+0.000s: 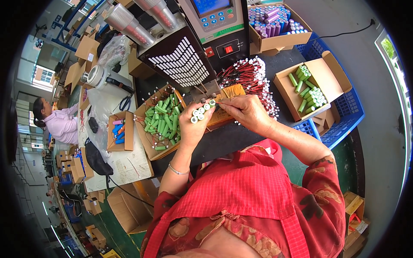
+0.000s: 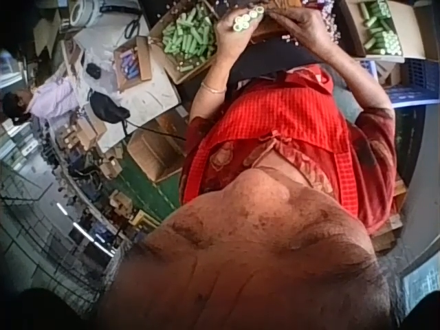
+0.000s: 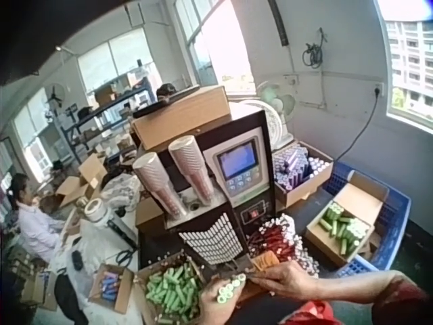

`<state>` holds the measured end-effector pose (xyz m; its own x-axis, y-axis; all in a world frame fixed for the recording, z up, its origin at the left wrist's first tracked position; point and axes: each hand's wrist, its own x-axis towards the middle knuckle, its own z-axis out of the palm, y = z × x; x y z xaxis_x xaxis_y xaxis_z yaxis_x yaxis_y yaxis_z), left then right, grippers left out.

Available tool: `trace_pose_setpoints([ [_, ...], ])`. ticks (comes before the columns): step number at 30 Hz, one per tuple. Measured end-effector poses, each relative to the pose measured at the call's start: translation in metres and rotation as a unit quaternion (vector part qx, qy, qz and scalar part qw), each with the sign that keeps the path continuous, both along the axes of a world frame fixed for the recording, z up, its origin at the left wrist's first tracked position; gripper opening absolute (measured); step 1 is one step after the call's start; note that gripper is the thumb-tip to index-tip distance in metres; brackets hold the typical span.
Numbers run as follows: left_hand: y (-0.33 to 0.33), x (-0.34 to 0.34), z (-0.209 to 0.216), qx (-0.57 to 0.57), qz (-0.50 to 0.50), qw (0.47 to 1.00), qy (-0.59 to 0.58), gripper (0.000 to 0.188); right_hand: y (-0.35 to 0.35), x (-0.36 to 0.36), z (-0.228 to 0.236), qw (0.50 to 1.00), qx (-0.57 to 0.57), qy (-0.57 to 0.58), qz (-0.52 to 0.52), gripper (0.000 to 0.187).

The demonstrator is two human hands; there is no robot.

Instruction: Welding battery packs using a spot welder on an assembly line.

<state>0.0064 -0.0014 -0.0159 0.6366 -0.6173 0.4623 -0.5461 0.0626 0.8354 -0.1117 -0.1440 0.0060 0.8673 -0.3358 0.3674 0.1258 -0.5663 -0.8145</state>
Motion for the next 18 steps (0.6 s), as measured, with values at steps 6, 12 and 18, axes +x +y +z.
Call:
trace_pose_setpoints([
  [6,-0.005,-0.001,0.010,0.034,0.005,0.999,0.020,0.019,-0.001,0.004,0.000,0.999,-0.048,-0.005,-0.022,0.018],
  [12,-0.002,0.003,0.003,0.041,0.032,0.998,0.029,0.019,0.002,0.001,-0.001,0.999,-0.036,-0.010,-0.023,0.022],
  [18,0.054,0.044,0.005,-0.068,0.143,0.962,0.224,0.024,-0.070,-0.028,0.000,0.985,-0.106,0.032,-0.136,0.009],
])
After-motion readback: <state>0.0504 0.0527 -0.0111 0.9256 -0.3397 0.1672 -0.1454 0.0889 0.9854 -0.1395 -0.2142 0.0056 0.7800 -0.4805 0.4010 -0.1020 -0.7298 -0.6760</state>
